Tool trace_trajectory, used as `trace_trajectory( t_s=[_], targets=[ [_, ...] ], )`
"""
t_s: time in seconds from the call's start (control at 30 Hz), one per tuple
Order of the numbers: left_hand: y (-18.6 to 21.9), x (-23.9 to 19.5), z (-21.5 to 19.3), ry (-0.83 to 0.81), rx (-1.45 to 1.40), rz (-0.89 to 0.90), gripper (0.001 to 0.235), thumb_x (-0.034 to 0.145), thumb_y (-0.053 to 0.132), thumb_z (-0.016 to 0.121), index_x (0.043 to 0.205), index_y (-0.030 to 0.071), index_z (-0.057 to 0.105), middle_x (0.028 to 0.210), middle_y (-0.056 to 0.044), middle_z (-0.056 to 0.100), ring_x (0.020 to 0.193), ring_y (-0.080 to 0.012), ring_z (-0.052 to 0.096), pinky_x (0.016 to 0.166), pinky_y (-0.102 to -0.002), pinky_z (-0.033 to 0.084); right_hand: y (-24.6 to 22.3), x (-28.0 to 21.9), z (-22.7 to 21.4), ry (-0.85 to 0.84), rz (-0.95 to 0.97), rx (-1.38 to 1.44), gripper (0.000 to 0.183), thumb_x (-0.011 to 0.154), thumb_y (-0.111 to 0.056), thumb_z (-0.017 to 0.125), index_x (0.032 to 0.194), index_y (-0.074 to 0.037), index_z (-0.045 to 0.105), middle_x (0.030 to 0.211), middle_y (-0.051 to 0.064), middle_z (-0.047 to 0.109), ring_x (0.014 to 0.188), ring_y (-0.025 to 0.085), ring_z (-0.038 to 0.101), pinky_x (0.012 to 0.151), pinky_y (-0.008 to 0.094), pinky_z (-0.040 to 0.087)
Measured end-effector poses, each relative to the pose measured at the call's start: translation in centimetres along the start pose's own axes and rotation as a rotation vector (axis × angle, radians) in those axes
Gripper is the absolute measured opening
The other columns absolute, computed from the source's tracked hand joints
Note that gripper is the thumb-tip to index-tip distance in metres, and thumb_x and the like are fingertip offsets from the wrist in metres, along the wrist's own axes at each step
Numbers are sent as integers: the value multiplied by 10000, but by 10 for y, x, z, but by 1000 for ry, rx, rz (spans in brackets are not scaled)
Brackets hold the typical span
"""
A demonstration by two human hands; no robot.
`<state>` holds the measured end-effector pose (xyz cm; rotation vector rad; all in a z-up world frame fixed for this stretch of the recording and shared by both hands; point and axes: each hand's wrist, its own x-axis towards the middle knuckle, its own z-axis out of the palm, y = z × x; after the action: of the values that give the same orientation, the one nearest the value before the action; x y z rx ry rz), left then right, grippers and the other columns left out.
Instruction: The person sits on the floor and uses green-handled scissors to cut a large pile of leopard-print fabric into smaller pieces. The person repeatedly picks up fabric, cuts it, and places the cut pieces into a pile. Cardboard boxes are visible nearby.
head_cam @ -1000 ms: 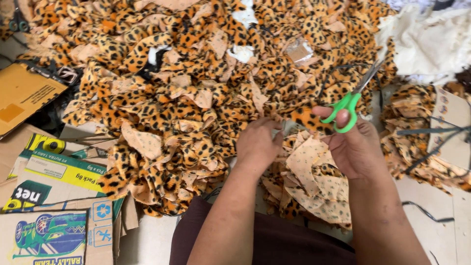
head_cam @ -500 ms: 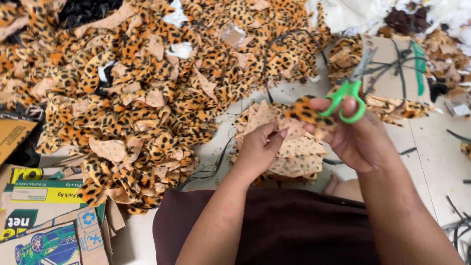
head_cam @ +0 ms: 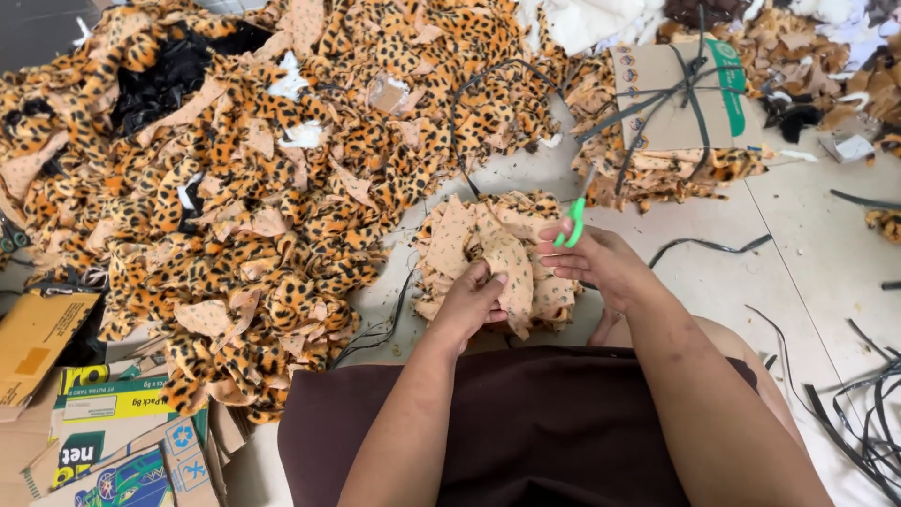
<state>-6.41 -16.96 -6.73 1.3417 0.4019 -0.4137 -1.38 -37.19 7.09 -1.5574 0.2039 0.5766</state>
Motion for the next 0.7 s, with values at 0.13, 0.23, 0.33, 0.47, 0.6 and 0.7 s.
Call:
trace_trajectory(
  t_s=[0.13,0.23,0.33,0.47,0.6,0.7],
  targets=[
    [71,-66,31,-32,17,-6,576,996,252,621,1513,45,475,1179,-202,591,969,-295,706,807,-367,649,15,18,-3,-44,28,1,719,883,-611,622,1373,-86,650,1179,249,655,1059,332,684,970,474,572],
    [63,-65,34,-53,31,11,587,968,253,680,1507,99,507,1113,-140,629,859,-182,717,745,-285,664,35,37,-9,-146,25,98,744,893,-683,560,1409,-151,633,1116,176,689,996,264,708,930,406,579],
    [62,-64,36,-40,124,46,606,950,287,720,1468,32,536,1193,-239,650,942,-180,680,783,-294,642,19,36,-10,-133,-66,132,683,880,-619,627,1299,-84,694,1158,178,646,1003,274,641,930,402,548],
    [71,-63,44,-22,271,202,257,970,311,704,1047,70,750,751,-69,707,655,-93,644,535,-228,556,-8,28,-14,-148,-279,297,512,930,-491,668,1155,-34,726,1053,118,705,885,136,654,831,282,558],
    [105,-78,67,43,203,473,295,900,245,794,885,-25,677,858,-198,647,839,-145,639,705,-300,586,-43,1,-6,-189,-437,409,412,975,-403,648,1103,-21,731,1113,96,746,819,43,631,727,184,535],
    [83,-64,63,105,233,476,323,935,235,756,892,-75,679,1045,-244,652,910,-288,718,762,-379,611,-19,35,-17,-222,-394,448,338,955,-341,707,1024,-10,720,1060,180,750,713,97,658,695,221,582]
  ],
)
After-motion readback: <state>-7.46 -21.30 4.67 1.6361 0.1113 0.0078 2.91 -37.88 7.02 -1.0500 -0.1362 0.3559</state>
